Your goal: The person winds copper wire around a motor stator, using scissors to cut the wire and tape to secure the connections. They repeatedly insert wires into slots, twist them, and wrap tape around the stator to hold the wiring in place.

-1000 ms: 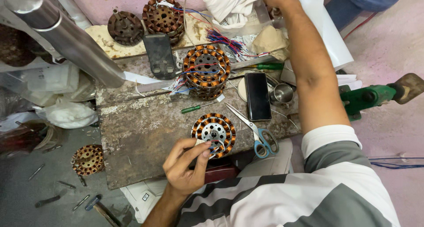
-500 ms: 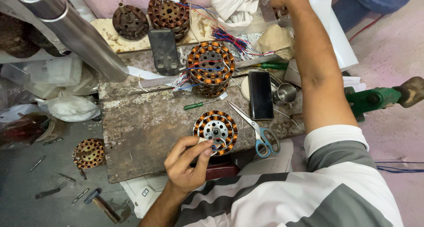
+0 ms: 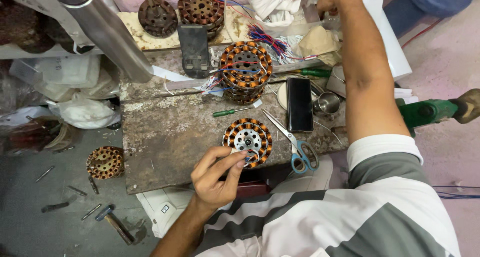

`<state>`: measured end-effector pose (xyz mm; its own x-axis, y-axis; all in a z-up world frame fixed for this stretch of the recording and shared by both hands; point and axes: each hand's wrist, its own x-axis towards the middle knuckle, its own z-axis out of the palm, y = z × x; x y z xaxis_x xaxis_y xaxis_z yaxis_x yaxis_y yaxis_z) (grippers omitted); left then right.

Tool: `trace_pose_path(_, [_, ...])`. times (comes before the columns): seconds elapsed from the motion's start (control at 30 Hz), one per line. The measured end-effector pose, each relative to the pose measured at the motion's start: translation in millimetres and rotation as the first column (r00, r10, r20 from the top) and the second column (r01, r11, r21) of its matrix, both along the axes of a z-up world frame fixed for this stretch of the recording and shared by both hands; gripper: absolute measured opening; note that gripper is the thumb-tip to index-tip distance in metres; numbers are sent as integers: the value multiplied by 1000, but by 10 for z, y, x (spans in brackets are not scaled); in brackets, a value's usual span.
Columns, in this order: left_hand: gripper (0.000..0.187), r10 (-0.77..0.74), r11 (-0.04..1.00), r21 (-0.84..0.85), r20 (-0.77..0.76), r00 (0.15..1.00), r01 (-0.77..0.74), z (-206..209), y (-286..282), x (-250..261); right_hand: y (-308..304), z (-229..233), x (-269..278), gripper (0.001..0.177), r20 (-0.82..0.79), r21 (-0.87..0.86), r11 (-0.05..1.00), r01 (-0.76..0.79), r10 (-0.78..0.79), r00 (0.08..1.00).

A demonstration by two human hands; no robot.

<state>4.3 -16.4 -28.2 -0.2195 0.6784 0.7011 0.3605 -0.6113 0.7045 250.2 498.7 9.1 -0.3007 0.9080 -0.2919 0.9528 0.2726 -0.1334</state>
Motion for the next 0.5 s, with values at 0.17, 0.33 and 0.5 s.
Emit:
trace_pose_path(0.17, [16, 11, 1000, 22, 12, 1000, -11, -5, -12, 20, 41, 112, 2, 48, 53, 4, 1000, -23, 23, 998])
trace_pose_path(0.33, [16, -11, 1000, 3, -9, 1000, 11, 3, -18, 20, -55, 243, -37, 43, 109, -43, 990, -137, 141, 984])
trace_pose_path(0.5, [15, -2, 999, 32, -22, 1000, 3, 24, -31, 31, -161, 251, -46, 31, 97, 10, 995, -95, 94, 991])
